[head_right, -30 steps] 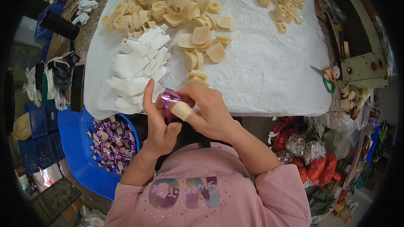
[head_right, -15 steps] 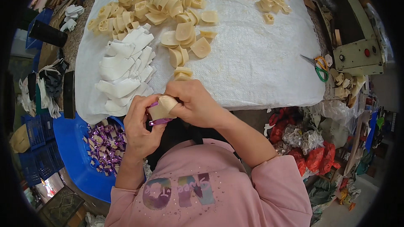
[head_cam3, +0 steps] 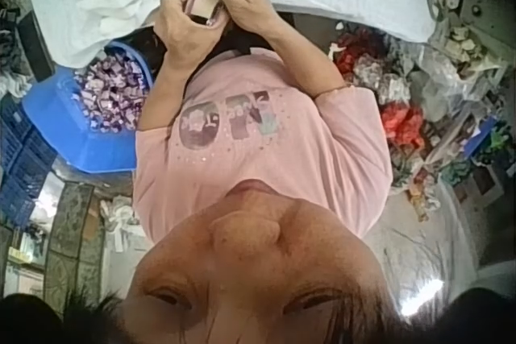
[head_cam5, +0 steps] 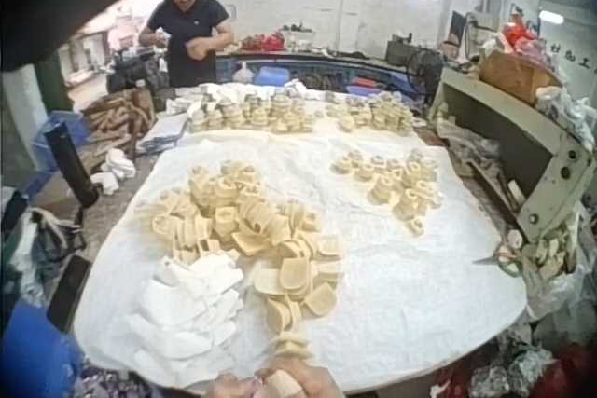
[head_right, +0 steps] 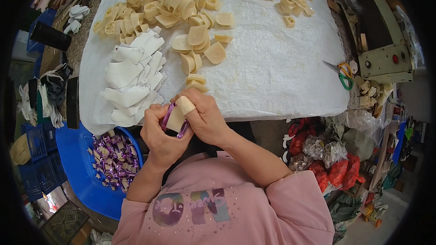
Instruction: The person is assembling white and tan shoe components by manually inserting one piece into another and securing them.
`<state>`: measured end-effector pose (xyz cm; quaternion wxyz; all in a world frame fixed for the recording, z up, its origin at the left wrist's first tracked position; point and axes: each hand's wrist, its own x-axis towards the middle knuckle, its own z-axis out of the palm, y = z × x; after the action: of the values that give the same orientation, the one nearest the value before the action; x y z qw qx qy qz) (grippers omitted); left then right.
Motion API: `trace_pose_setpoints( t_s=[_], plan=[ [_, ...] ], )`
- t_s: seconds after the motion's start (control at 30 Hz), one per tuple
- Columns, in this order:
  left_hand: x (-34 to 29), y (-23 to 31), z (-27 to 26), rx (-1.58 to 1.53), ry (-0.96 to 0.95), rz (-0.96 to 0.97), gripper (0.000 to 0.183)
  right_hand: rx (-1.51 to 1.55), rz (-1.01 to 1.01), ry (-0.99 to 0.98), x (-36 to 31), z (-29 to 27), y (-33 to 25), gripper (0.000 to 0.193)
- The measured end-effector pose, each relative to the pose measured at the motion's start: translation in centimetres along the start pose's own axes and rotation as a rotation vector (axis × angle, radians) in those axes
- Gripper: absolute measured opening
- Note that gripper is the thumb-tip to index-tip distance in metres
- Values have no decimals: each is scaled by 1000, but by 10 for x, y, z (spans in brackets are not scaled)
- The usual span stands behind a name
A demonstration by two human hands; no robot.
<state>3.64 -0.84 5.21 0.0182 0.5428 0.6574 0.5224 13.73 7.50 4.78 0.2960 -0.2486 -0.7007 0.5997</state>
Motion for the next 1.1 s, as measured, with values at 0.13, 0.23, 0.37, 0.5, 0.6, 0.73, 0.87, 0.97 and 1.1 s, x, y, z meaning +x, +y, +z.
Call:
trace_pose_setpoints(
  t_s=[0.13, 0.23, 0.37, 0.5, 0.6, 0.73, 0.87, 0.97, 1.1],
  plan=[
    [0, 3, -1, 24, 30, -61, 46, 597, 258, -56, -4, 1, 12, 26],
    [-3, 2, 2, 38, 95, -6, 46, 941, 286, -76, -7, 8, 4, 26],
    [-4, -1, 2, 119, 134, 39, 49, 75, 74, -24, -6, 7, -1, 27],
    [-2, -1, -10, -410, 115, -350, 39, -126, -88, -21, 5, 12, -12, 26],
    [-9, -23, -32, -1091, -61, -773, 31, 212, -52, -104, 5, 10, -6, 25],
    [-20, -40, -47, -1886, -149, -619, 61, -72, -89, -76, 13, 9, -9, 26],
    [-41, -57, -80, -1675, 54, -645, 51, -356, -268, -177, 33, 25, -16, 32],
    [-68, -76, -127, -896, 478, -655, 40, -460, -283, -249, 42, 37, -15, 35],
    [-115, -102, -199, 165, 547, -746, 47, -607, -371, -249, 58, 56, -14, 39]
  ],
)
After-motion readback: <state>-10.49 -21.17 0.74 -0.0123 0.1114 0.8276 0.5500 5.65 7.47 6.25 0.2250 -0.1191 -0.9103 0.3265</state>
